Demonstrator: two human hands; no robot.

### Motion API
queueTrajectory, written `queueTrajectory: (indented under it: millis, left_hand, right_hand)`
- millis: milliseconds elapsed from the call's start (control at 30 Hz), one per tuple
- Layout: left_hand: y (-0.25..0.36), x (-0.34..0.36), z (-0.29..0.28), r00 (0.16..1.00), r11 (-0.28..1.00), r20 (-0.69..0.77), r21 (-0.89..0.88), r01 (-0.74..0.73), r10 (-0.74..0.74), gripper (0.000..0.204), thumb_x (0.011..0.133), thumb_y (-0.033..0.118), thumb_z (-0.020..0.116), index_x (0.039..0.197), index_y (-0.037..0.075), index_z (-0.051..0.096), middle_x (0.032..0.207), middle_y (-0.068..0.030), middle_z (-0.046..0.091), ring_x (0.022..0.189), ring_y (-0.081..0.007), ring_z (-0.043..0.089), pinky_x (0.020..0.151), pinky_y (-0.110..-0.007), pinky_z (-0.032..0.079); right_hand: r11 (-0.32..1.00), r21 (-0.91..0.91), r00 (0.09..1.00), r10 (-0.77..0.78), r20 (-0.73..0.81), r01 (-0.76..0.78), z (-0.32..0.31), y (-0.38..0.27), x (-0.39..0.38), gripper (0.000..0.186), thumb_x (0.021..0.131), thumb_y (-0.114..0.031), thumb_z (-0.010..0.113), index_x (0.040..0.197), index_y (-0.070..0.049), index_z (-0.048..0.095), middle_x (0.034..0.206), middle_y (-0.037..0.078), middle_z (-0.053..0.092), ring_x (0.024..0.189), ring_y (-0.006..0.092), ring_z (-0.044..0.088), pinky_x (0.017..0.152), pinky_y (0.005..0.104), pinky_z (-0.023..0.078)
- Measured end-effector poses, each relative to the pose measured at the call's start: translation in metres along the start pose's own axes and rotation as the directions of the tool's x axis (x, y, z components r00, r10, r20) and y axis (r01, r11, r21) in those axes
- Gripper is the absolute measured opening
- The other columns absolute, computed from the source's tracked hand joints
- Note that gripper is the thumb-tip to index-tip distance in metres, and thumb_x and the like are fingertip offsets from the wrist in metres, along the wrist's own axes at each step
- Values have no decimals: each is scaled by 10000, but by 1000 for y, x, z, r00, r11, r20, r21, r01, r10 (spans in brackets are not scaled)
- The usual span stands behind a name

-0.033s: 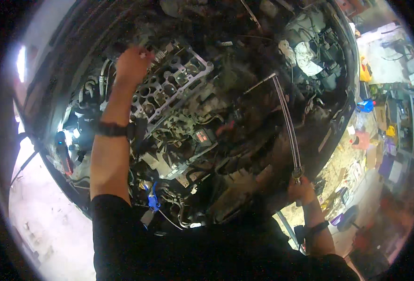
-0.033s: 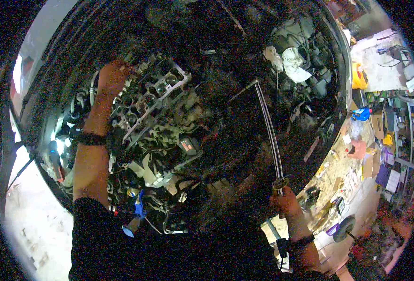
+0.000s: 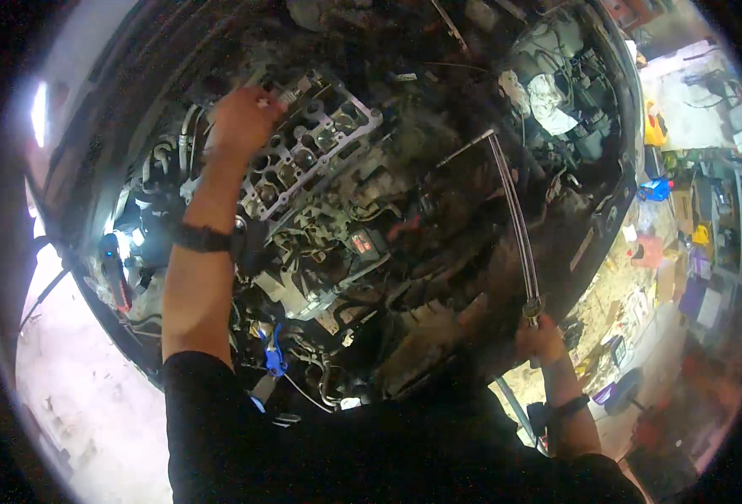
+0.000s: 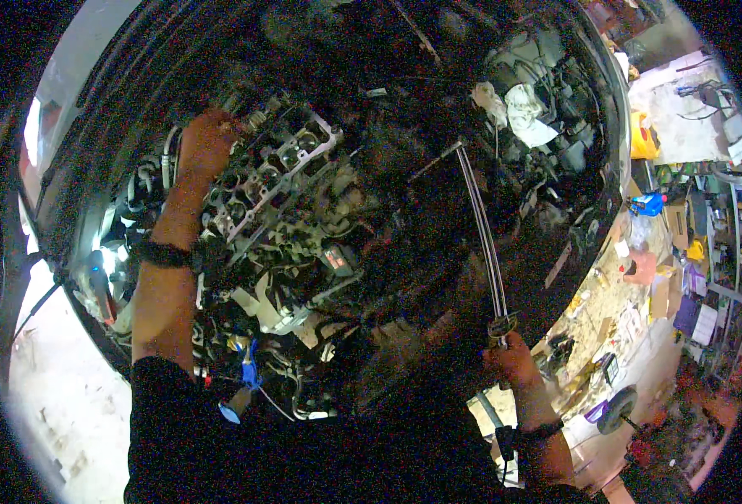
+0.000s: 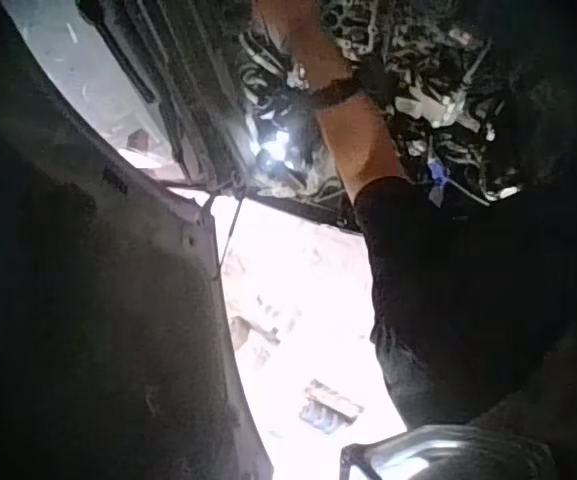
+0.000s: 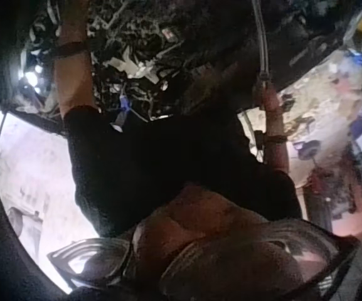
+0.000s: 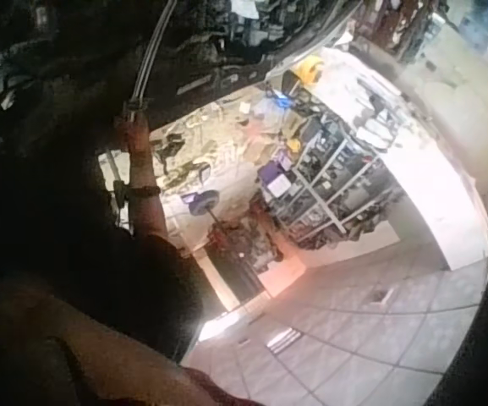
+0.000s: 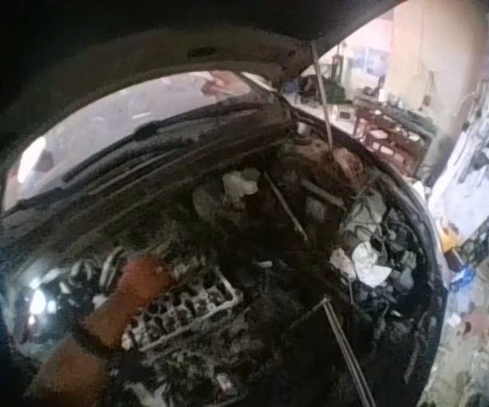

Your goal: Using a torque wrench to tighten bolts on a car engine head.

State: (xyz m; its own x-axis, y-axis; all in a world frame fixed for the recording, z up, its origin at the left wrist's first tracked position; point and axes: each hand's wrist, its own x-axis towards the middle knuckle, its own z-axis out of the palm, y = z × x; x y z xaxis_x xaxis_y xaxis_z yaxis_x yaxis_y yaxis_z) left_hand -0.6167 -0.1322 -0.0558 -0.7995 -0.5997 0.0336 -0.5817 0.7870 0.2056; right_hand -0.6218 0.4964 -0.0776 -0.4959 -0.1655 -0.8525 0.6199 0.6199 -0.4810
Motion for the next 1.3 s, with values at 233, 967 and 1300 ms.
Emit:
queueTrajectory:
  millis: [233,967,1300]
  left_hand:
    - [27,-31,25,984,991,117,10,133,-133,327,810,349,707,907,36,701,964,-200,683,939,-377,654,824,-462,528]
    - [43,-40,46,925,933,132,8,359,-357,426,793,440,714,909,30,699,978,-195,693,974,-376,652,845,-453,519]
    - [35,-33,43,971,979,128,26,202,-203,382,780,370,732,945,27,699,985,-200,689,941,-372,660,851,-449,518]
  right_hand:
    - [994,106,987,-39,158,23,-5,-1,6,220,798,-112,686,945,-135,523,753,-8,538,609,119,520,512,266,412]
    - [971,235,965,-98,245,39,-3,-10,-1,251,768,-127,716,911,-132,509,708,-28,517,585,104,480,511,268,378]
    - [973,214,967,-134,216,87,-4,-5,1,255,772,-139,726,915,-123,516,709,-19,528,576,99,474,506,269,367]
